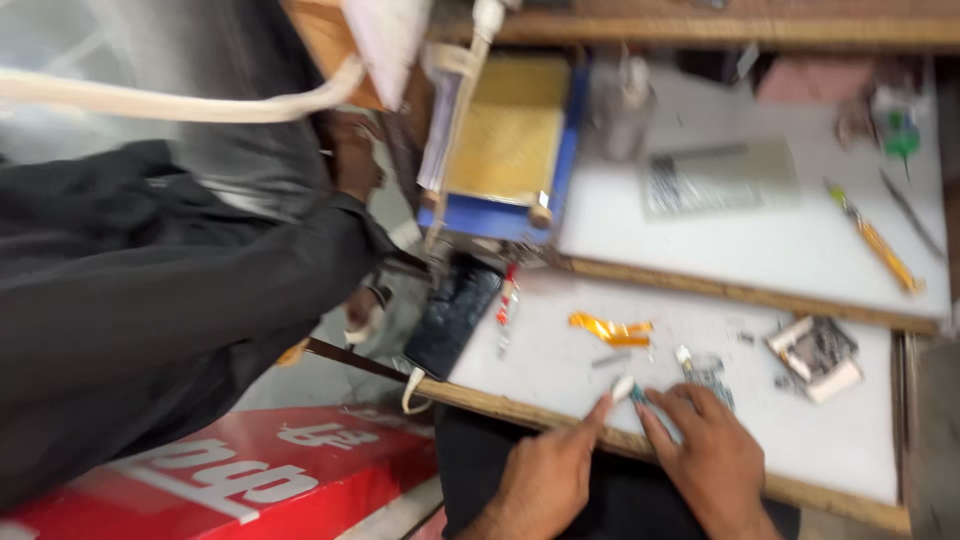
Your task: The person cleans a small circuit board with a brush, then uses tweezers to place a tiny component onto the board. They attach a flexible ribbon cable to the board and wipe the surface with a cloth. The work is performed on a cluttered workbench with various tools and parts visible.
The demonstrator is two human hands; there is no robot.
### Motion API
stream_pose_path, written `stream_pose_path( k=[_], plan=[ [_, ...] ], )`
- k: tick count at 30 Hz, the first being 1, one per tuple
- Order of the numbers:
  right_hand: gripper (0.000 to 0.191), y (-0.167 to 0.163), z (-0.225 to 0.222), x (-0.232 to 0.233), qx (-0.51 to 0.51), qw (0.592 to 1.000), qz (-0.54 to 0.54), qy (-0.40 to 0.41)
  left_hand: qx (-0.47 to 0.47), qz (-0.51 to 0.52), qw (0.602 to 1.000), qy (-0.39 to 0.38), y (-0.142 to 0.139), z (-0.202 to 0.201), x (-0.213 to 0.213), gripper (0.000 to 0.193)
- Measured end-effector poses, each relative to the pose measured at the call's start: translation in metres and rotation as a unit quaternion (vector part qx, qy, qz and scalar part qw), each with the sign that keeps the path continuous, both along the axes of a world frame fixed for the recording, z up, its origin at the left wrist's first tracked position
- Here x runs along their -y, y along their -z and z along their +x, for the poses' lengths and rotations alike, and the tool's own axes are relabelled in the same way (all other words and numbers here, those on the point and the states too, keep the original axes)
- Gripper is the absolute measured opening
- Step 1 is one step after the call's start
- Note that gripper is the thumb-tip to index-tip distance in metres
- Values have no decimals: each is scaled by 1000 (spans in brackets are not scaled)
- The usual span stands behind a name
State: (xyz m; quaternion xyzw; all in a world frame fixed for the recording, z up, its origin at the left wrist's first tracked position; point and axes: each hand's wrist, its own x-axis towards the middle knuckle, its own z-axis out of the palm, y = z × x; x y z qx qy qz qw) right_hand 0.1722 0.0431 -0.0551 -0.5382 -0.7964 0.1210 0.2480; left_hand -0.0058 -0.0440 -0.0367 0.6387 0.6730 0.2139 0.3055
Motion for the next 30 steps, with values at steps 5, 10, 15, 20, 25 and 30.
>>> stream_pose_path(
  k=[5,10,15,20,25,30],
  plan=[
    [25,-1,3,8,32,998,-49,23,-32,-58,998,23,5,8,18,71],
    [24,1,7,14,29,998,-60,16,-40,-18,999,9,4,18,31,73],
    [24,-13,4,21,47,994,-92,27,-22,-48,999,3,-12,15,39,62],
    [17,-16,3,32,-61,994,-87,31,78,127,989,-21,-19,12,35,48],
    [18,-4,14,29,-236,943,-234,1,158,156,973,-55,-4,15,12,34],
    [31,-4,15,17,-430,856,-275,-87,343,216,914,-30,18,16,-6,22]
  ],
)
